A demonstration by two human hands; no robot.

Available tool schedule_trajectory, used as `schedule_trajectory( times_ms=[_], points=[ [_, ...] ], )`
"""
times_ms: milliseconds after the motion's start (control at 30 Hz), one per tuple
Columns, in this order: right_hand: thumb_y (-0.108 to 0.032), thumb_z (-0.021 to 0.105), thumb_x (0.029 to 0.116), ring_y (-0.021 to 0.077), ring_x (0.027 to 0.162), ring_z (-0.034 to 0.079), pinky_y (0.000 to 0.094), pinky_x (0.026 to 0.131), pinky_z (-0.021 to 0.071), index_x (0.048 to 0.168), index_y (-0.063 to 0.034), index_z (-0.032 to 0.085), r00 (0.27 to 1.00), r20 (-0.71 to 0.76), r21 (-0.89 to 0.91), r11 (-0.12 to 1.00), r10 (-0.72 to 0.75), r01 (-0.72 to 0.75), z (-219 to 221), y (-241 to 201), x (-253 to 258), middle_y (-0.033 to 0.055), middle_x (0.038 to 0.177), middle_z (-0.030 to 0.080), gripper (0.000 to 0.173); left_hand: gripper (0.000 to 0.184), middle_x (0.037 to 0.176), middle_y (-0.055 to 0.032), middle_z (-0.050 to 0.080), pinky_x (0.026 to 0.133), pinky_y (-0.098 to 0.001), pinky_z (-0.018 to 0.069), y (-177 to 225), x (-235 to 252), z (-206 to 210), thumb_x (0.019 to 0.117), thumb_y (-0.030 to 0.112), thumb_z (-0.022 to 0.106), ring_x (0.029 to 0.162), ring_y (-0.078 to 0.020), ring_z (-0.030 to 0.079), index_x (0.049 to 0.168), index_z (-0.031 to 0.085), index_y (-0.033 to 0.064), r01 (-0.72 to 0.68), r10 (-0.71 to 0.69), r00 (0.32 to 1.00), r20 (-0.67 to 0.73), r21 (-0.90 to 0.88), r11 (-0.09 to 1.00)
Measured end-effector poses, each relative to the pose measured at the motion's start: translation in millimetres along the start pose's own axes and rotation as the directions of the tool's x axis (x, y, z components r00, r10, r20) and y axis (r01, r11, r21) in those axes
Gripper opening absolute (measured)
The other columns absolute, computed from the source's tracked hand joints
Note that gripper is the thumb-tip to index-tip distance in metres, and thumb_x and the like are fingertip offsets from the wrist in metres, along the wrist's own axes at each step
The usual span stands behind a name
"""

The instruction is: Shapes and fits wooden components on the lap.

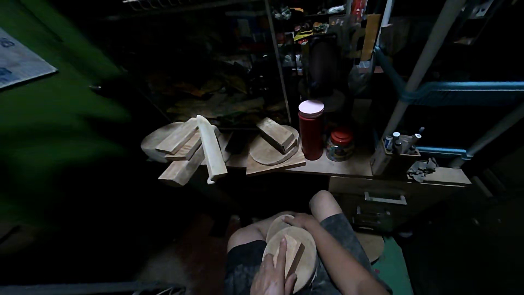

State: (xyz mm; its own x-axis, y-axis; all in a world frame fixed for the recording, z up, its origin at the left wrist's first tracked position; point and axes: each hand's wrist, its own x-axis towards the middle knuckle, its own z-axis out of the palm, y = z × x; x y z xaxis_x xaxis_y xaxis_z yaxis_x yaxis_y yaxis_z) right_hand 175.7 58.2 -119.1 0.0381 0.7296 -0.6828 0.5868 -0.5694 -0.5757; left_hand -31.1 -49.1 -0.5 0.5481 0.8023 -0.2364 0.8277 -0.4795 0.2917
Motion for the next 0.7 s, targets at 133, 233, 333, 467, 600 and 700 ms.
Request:
schedule_trajectory(
  times_ms=[133, 233, 333, 467, 600, 700],
  points=[
    [-0.070, 0.039, 0.1022, 0.0386, 0.146, 0.044, 0.0625, 0.120, 0.0316, 0.149, -0.0033, 0.052, 1.000, -0.002, 0.024, 0.999, -0.024, 0.024, -0.8, 1.6, 3.9, 0.0240, 0.154, 0.049, 0.083, 0.083, 0.126, -0.0336, 0.059, 0.091, -0.0582, 0.0534, 4.7, 10.6, -6.3, 0.0953, 0.038, 0.070, 0.109, -0.0493, 0.064, 0.163, 0.029, 0.0132, 0.004, -0.005, 1.000, -0.008, -0.011, 1.000],
    [-0.066, 0.040, 0.1041, 0.0389, 0.146, 0.044, 0.0608, 0.120, 0.0317, 0.149, -0.0008, 0.052, 0.999, -0.003, 0.042, 0.998, -0.036, 0.037, -2.7, -1.2, -1.3, 0.0256, 0.154, 0.049, 0.080, 0.081, 0.132, -0.0324, 0.058, 0.094, -0.0578, 0.0522, 8.4, 17.1, -14.7, 0.0967, 0.039, 0.068, 0.114, -0.0483, 0.063, 0.164, 0.028, 0.0154, 0.018, -0.019, 0.999, 0.031, 0.019, 1.000],
    [-0.067, 0.039, 0.1037, 0.0382, 0.145, 0.046, 0.0609, 0.120, 0.0324, 0.149, -0.0026, 0.052, 0.999, -0.004, 0.045, 0.998, -0.042, 0.042, -2.8, -0.3, -2.4, 0.0244, 0.153, 0.051, 0.080, 0.081, 0.132, -0.0318, 0.058, 0.093, -0.0575, 0.0524, 10.1, 21.1, -16.2, 0.0968, 0.041, 0.067, 0.114, -0.0475, 0.063, 0.164, 0.028, 0.0172, 0.013, -0.014, 0.999, 0.037, 0.039, 0.999],
    [-0.058, 0.041, 0.1075, 0.0386, 0.146, 0.045, 0.0588, 0.121, 0.0320, 0.148, 0.0005, 0.053, 0.994, -0.016, 0.048, 0.993, -0.104, 0.105, -1.4, 5.5, 5.3, 0.0255, 0.153, 0.050, 0.072, 0.082, 0.138, -0.0289, 0.056, 0.100, -0.0543, 0.0504, 21.2, 37.8, -12.1, 0.0986, 0.043, 0.065, 0.120, -0.0448, 0.061, 0.165, 0.023, 0.0205, 0.049, -0.051, 0.997, 0.061, 0.035, 0.998],
    [-0.016, 0.044, 0.1109, 0.0277, 0.147, 0.044, 0.0380, 0.123, 0.0306, 0.147, 0.0064, 0.050, 0.959, -0.260, 0.320, 0.927, -0.113, 0.196, -4.6, -10.5, -79.6, 0.0209, 0.155, 0.050, 0.043, 0.083, 0.136, -0.0267, 0.057, 0.099, -0.0524, 0.0509, 28.6, 61.4, -9.1, 0.0982, 0.043, 0.065, 0.117, -0.0421, 0.062, 0.166, 0.021, 0.0229, 0.019, -0.021, 0.999, 0.040, 0.044, 0.999],
    [-0.008, 0.036, 0.1117, 0.0233, 0.145, 0.046, 0.0314, 0.122, 0.0316, 0.149, 0.0086, 0.044, 0.945, -0.328, 0.403, 0.905, 0.003, 0.137, -19.3, -33.1, -153.4, 0.0196, 0.157, 0.048, 0.042, 0.083, 0.141, -0.0244, 0.054, 0.099, -0.0505, 0.0516, 32.3, 72.1, -10.0, 0.0984, 0.043, 0.064, 0.118, -0.0395, 0.062, 0.166, 0.020, 0.0231, 0.009, -0.011, 0.999, 0.036, 0.064, 0.998]
  ],
)
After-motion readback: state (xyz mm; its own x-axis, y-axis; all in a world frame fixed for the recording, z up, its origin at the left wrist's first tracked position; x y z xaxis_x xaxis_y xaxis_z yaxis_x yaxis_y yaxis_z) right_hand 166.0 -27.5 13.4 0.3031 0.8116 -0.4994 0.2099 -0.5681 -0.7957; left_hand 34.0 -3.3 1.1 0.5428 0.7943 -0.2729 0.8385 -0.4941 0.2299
